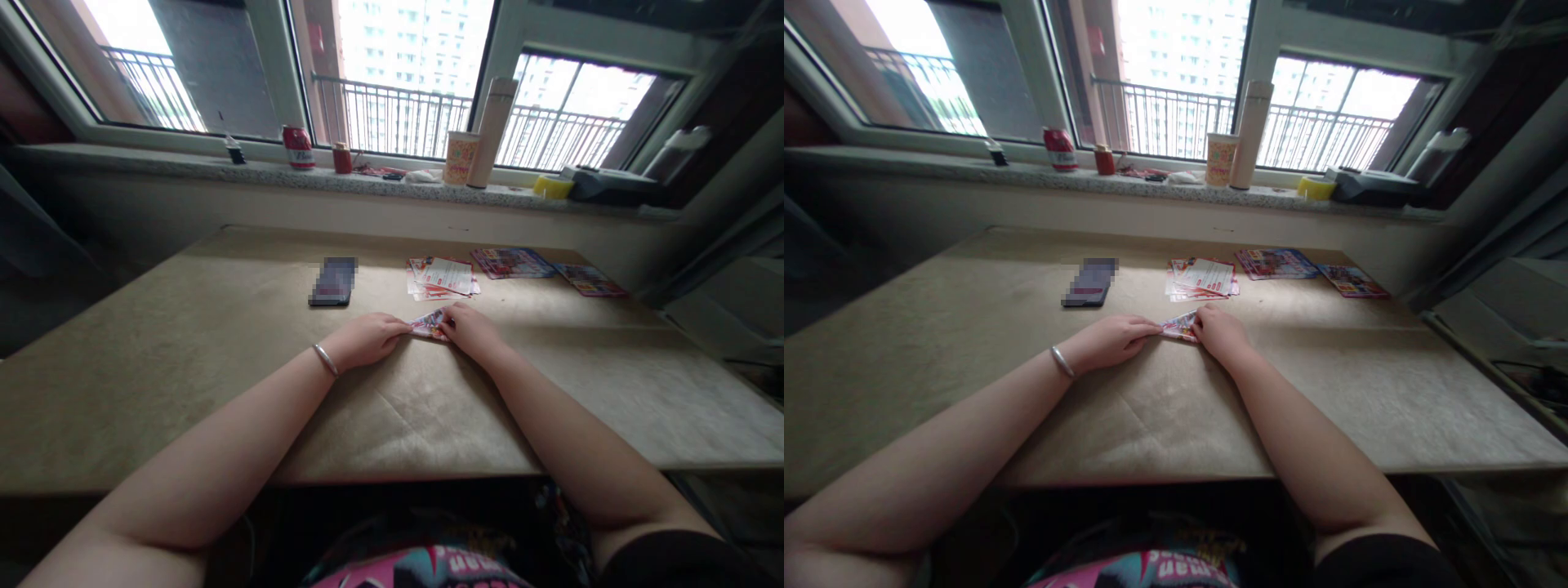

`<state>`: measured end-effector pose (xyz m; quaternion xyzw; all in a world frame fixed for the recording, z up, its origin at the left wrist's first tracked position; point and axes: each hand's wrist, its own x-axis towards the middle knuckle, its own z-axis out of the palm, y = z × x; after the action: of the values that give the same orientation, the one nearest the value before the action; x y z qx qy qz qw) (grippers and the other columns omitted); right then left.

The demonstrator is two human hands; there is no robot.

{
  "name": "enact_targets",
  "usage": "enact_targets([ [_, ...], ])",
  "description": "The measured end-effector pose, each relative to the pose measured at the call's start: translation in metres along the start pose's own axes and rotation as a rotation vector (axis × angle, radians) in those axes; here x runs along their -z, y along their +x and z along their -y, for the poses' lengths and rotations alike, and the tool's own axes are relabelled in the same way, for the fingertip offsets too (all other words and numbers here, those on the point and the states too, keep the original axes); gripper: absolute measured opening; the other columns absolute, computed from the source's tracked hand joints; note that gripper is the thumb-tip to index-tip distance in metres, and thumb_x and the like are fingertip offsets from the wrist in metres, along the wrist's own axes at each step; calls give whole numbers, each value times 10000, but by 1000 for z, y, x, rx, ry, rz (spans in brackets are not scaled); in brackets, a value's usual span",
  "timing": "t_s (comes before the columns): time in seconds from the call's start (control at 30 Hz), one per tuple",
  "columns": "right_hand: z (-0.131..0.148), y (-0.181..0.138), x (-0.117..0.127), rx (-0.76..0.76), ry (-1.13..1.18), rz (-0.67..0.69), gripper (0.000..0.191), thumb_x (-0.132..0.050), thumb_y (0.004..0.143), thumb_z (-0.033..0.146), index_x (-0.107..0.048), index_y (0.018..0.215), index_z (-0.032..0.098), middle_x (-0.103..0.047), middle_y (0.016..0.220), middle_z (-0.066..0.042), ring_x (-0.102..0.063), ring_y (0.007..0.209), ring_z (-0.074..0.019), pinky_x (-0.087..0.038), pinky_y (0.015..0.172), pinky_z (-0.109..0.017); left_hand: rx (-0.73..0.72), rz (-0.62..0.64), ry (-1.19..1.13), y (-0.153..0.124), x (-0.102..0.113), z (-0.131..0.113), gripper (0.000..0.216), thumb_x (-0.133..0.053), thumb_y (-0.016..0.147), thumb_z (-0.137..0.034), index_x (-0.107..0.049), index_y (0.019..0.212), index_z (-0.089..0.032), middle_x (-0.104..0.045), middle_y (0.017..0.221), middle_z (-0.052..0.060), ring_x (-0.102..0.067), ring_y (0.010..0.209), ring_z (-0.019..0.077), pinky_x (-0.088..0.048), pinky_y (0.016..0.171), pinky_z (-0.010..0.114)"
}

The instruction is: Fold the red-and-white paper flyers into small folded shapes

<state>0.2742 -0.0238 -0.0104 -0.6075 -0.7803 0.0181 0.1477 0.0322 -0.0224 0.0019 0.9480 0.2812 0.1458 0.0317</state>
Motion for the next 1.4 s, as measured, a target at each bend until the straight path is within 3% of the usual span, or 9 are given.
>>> enact_targets([
  [0.23, -10, -2, 5, 12, -29, -19, 154, -548, 872, 289, -669, 865, 193, -667, 955, -87, -606, 834, -194, -437, 722, -291, -36, -1, 0, 1, -2, -1, 350, -498, 880, -144, -624, 1205, -162, -660, 1194, 101, -614, 1097, 201, -477, 990, 327],
  [0.37, -3, -6, 11, 170, -103, -82, 261, -502, 912, 367, -702, 930, 199, -691, 974, -99, -587, 932, -233, -430, 838, -353, -46, 4, 5, 2, -3, -3, 357, -477, 897, -155, -607, 1229, -171, -652, 1208, 98, -603, 1120, 199, -467, 1005, 334],
  [0.57, 21, -9, 13, 348, -164, -195, 271, -494, 919, 359, -734, 883, 238, -701, 921, -72, -510, 1112, -265, -214, 1107, -492, -79, -17, 53, 3, -7, -3, 356, -420, 938, -180, -593, 1249, -167, -656, 1203, 95, -624, 1077, 189, -484, 980, 326],
  [0.67, 25, -8, 8, 356, -160, -162, 290, -476, 927, 350, -727, 878, 215, -697, 904, -86, -525, 1081, -267, -263, 1071, -481, -92, -28, 69, 3, -8, -2, 347, -439, 932, -181, -603, 1238, -174, -665, 1186, 92, -629, 1066, 189, -490, 973, 328],
  [0.8, 19, 0, -2, 264, -51, -66, 254, -512, 912, 364, -700, 896, 194, -686, 946, -88, -576, 937, -223, -398, 880, -366, -80, -12, 73, 2, -6, -2, 348, -455, 923, -172, -609, 1235, -185, -662, 1197, 81, -635, 1058, 185, -495, 956, 312],
  [1.0, 7, 8, -12, 141, 107, -57, 209, -596, 862, 383, -679, 830, 194, -677, 888, -55, -580, 871, -186, -394, 761, -279, -27, 25, 88, 1, 2, -4, 325, -435, 943, -195, -645, 1190, -193, -678, 1162, 67, -660, 994, 188, -516, 881, 295],
  [1.4, 4, 11, -12, 107, 170, -28, 154, -637, 840, 320, -672, 789, 179, -672, 846, -45, -576, 810, -162, -383, 718, -254, -4, -30, 111, 4, -5, -4, 279, -459, 940, -208, -649, 1138, -156, -692, 1077, 93, -634, 988, 205, -511, 906, 345],
])
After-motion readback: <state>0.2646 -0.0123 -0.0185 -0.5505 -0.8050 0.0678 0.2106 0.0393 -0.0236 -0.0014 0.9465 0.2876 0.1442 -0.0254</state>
